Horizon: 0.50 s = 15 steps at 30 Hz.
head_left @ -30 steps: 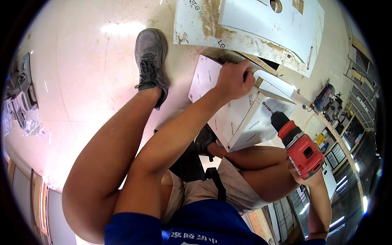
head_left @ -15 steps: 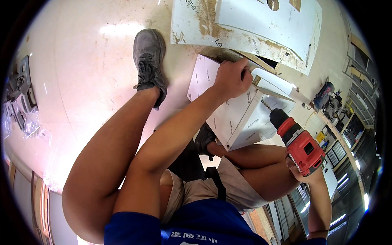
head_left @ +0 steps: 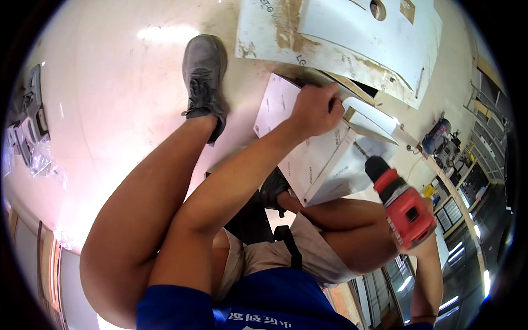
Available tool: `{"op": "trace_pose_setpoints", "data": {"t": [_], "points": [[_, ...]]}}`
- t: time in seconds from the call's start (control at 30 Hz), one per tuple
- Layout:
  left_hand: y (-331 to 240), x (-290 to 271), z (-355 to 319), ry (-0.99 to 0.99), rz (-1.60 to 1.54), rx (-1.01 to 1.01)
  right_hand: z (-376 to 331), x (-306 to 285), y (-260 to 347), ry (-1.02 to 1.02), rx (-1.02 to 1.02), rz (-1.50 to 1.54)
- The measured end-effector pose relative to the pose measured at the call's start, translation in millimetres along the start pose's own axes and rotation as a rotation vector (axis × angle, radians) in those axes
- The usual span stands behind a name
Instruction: The person sits on the floor and uses a cordless drill to fasten screws into white cabinet panels. They align the panels, drill multiple screws, and reposition the pieces to continue assembly.
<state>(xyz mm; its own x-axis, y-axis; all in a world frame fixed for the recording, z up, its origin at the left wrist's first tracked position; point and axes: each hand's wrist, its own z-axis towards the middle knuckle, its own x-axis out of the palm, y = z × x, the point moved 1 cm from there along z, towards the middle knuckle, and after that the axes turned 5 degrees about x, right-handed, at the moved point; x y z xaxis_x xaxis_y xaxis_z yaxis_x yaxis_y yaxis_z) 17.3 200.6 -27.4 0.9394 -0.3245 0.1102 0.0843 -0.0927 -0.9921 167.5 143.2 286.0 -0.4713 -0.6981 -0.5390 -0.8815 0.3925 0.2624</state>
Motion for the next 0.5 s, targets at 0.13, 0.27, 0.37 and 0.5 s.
{"op": "trace_pose_setpoints", "data": {"t": [0.13, 0.27, 0.37, 0.5], "points": [[2.6, 3.0, -0.5, 0.004, 0.024, 0.013, 20.6, -3.2, 26.1, -0.004, -0.038, 0.032], [1.6, 5.1, 0.4, 0.011, 0.018, 0.007, 18.0, -6.9, 18.1, 0.020, 0.028, 0.118], [3.8, 5.2, -0.7, -0.012, 0.046, 0.045, 17.8, -10.6, 19.3, 0.033, -0.025, 0.019], [2.6, 8.8, 2.2, -0.005, 0.030, 0.005, 18.7, -7.9, 15.4, 0.000, -0.104, -0.122]]}}
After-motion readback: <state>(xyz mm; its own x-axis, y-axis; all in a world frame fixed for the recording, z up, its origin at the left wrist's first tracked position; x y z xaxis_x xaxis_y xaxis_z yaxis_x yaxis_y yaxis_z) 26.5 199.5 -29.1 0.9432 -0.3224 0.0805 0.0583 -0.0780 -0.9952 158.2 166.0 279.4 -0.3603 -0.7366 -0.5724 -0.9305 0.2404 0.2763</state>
